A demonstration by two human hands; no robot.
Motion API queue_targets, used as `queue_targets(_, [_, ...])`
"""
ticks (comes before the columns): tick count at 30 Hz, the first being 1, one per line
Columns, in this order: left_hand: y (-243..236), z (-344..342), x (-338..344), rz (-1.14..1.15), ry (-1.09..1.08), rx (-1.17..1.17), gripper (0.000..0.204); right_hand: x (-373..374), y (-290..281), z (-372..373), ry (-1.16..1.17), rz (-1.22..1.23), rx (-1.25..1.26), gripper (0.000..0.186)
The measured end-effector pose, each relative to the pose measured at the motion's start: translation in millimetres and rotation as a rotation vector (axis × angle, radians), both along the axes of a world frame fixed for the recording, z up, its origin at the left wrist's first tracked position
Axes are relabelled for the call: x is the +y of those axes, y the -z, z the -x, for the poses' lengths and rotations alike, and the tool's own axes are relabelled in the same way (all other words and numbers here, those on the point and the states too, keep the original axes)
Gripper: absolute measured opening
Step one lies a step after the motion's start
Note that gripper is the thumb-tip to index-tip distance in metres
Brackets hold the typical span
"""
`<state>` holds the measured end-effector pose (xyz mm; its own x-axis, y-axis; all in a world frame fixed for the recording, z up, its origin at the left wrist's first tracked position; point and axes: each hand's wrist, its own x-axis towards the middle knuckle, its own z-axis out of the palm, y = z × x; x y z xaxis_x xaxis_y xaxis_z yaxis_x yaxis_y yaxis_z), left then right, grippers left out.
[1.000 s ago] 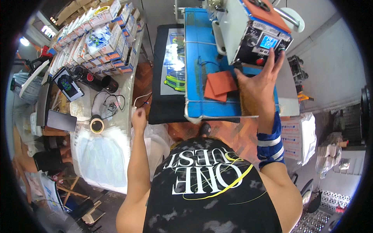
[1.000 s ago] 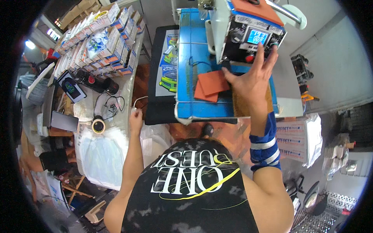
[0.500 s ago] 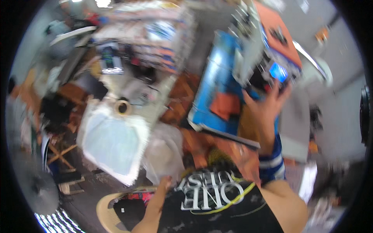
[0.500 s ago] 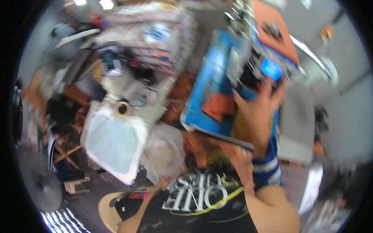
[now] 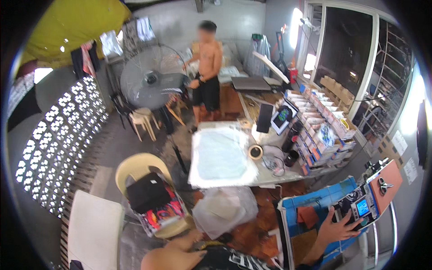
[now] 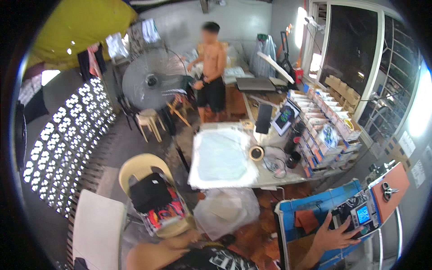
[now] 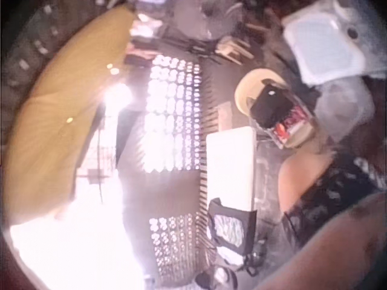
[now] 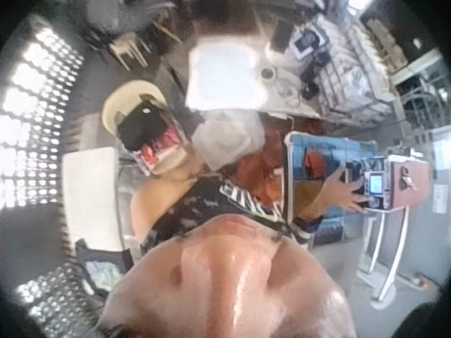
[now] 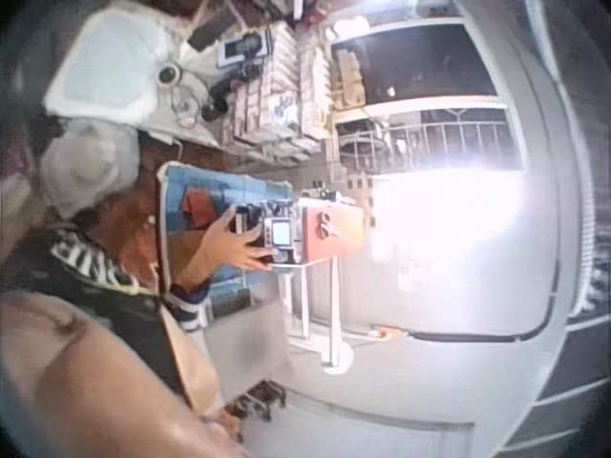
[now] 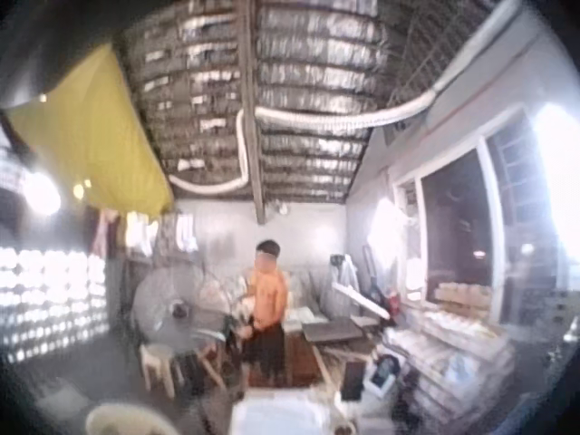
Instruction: The person places a black t-shirt on a heat press, aligns a car graphic transfer on the chest, and operates the press to apply the design. They then remove the finished shirt and prepare the next one.
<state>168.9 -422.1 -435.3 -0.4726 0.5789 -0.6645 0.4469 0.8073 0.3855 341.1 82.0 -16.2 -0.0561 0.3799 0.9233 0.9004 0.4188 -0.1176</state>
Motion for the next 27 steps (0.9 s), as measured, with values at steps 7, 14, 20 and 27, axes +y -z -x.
queue_targets(7, [20.4,-126.5,-23.8,0.038,0.004,-0.082,0.032,-20.7,-1.8,-45.7,-0.628,0.04,0.05,0.05])
queue_targets(14, [4.6,-192.7,-34.0,-0.162,0.0,0.029,0.035,-4.2,3.3,-60.7,-0.795,0.231,-0.289,0.049])
queue_targets(20, [5.4,-187.6,-72.9,0.152,0.143,0.123,0.03,-11.9,-22.5,-36.6,-0.53,0.407,-0.415,0.05])
queue_targets(27, [-7.6,-195.1,-113.5,-0.145,-0.123,0.112,0.022,-11.2,-26.9,-36.0,-0.459,0.475,-0.418,0.046])
